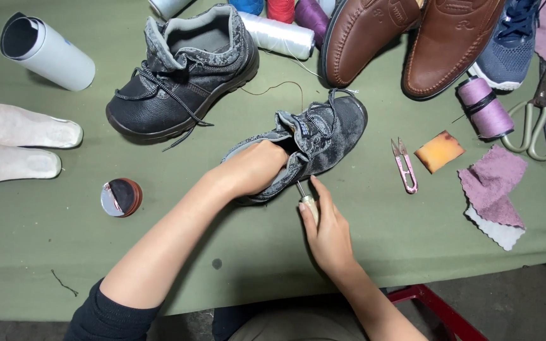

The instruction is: The person prepares a spool of thread, then uses a stitching awl and needle to sew the upper of a worn black shoe. They repeatedly pierce the shoe material and pull the thread through, working along the side and collar of the shoe.

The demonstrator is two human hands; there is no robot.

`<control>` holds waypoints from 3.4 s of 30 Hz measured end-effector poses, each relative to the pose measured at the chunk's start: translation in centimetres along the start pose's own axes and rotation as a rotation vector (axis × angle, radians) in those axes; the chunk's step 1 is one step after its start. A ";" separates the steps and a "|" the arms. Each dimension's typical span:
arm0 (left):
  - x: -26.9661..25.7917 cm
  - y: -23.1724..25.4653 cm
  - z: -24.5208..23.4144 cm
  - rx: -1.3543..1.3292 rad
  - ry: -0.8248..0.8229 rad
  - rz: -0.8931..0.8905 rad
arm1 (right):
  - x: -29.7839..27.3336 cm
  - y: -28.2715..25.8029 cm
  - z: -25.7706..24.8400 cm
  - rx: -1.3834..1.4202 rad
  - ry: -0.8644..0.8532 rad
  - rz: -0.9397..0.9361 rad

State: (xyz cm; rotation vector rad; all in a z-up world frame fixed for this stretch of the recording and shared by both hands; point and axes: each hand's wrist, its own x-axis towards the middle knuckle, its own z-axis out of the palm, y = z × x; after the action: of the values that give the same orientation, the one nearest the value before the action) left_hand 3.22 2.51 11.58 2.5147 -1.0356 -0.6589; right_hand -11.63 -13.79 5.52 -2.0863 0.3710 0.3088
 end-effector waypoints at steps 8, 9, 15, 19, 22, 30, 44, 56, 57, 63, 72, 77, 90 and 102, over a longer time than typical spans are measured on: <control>1.5 -0.6 -1.3 -0.044 -0.224 0.142 | 0.0 -0.2 0.8 -0.017 0.013 0.021; 1.4 -0.9 -1.2 -0.045 -0.224 0.144 | 0.0 -0.2 0.8 -0.018 0.014 0.022; 1.3 -2.1 0.5 -0.091 -0.202 0.167 | 0.1 0.2 1.4 -0.050 0.064 -0.060; 0.4 -0.9 1.1 -0.004 -0.217 -0.054 | 0.5 1.3 1.7 -0.035 0.072 -0.033; 0.6 -2.8 5.7 0.174 -0.048 -0.014 | 0.9 0.3 0.5 0.158 -0.004 0.131; -1.3 -1.8 5.4 0.342 0.227 0.145 | 0.9 3.4 1.2 0.051 0.160 0.032; -1.6 -1.9 6.2 0.349 0.208 0.164 | 0.1 2.4 3.1 -0.239 0.296 -0.346; -2.0 2.9 -2.6 -0.024 -0.344 -0.144 | 0.3 1.7 2.7 -0.098 0.174 -0.208; -2.0 2.5 -1.8 -0.024 -0.346 -0.145 | 0.2 1.5 2.6 -0.097 0.174 -0.207; -2.2 0.5 3.6 0.294 0.115 0.173 | 0.3 1.6 2.6 -0.116 0.189 -0.210; -0.5 -0.8 6.8 0.441 0.613 0.231 | 1.5 -0.6 1.8 -0.032 0.156 -0.168; 1.1 -3.7 8.8 0.444 0.726 0.177 | 2.5 -2.3 1.9 0.075 0.079 -0.075; 0.1 -1.8 7.4 0.397 0.873 0.206 | 3.4 2.1 3.6 -0.161 0.043 -0.046; 0.3 -1.5 8.1 0.364 0.939 0.149 | 3.7 2.6 3.6 0.543 -0.140 0.052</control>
State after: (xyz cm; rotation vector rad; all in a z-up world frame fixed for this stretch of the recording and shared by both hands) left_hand -0.13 2.23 4.05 2.4968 -0.9780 0.7682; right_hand -9.43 -12.51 0.36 -1.5167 0.3764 0.3394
